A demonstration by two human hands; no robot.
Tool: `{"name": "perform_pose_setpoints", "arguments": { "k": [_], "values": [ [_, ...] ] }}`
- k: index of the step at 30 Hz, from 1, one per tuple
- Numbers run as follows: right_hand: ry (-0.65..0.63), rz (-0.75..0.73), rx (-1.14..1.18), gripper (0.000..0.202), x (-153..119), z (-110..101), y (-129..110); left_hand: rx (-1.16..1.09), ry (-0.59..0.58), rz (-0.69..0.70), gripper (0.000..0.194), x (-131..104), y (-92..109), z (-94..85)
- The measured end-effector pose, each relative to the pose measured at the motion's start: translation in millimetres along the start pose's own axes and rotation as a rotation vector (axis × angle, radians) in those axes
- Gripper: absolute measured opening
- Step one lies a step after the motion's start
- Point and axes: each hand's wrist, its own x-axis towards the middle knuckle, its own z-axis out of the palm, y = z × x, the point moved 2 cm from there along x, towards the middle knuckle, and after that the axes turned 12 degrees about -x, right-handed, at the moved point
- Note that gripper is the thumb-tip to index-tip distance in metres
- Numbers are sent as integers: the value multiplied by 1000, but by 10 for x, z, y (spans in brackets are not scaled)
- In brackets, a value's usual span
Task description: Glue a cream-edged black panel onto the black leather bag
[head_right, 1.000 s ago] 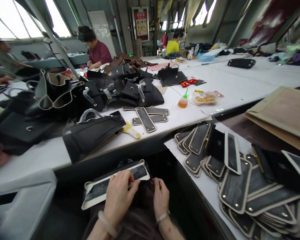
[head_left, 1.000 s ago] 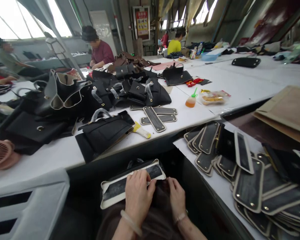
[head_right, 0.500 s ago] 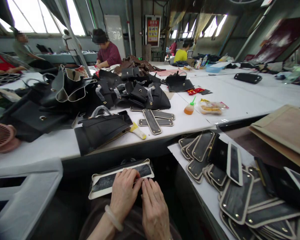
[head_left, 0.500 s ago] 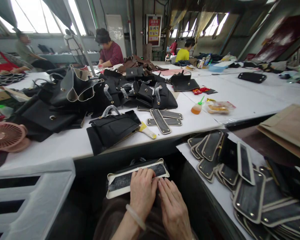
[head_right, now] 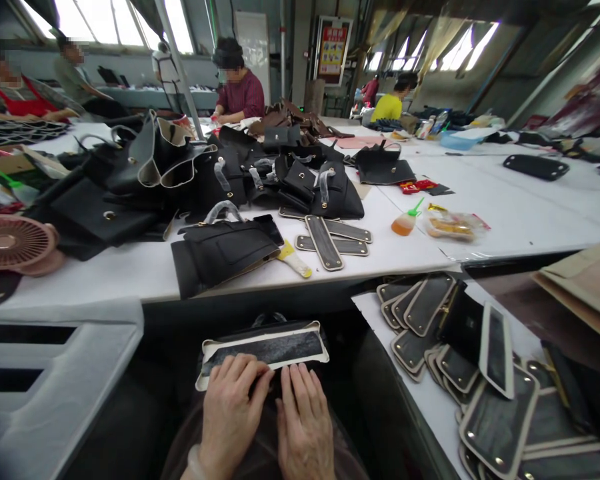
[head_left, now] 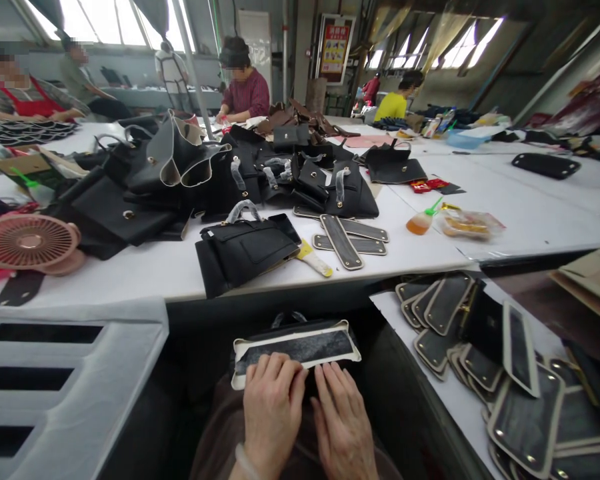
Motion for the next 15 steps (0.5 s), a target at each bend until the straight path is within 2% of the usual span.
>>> {"name": "perform_pose_setpoints", "arguments": {
  "k": [8,11,12,13,15],
  "values": [
    [-22,-48,59,45,45,51,-234,-25,155,16,8,-125,-147,-138],
    [-30,-61,65,43,74,45,-287,-77,289,66,11,-260,-315,-221],
    [-34,-68,69,43,84,40,-300,-146,363,39,13,-320,-412,-249],
    [-38,-72,72,43,93,34,-310,-254,450,-48,14,-383,-537,-268],
    [-40,-72,76,44,106,27,-323,-624,660,-428,15,-524,-843,-229]
  ]
}}
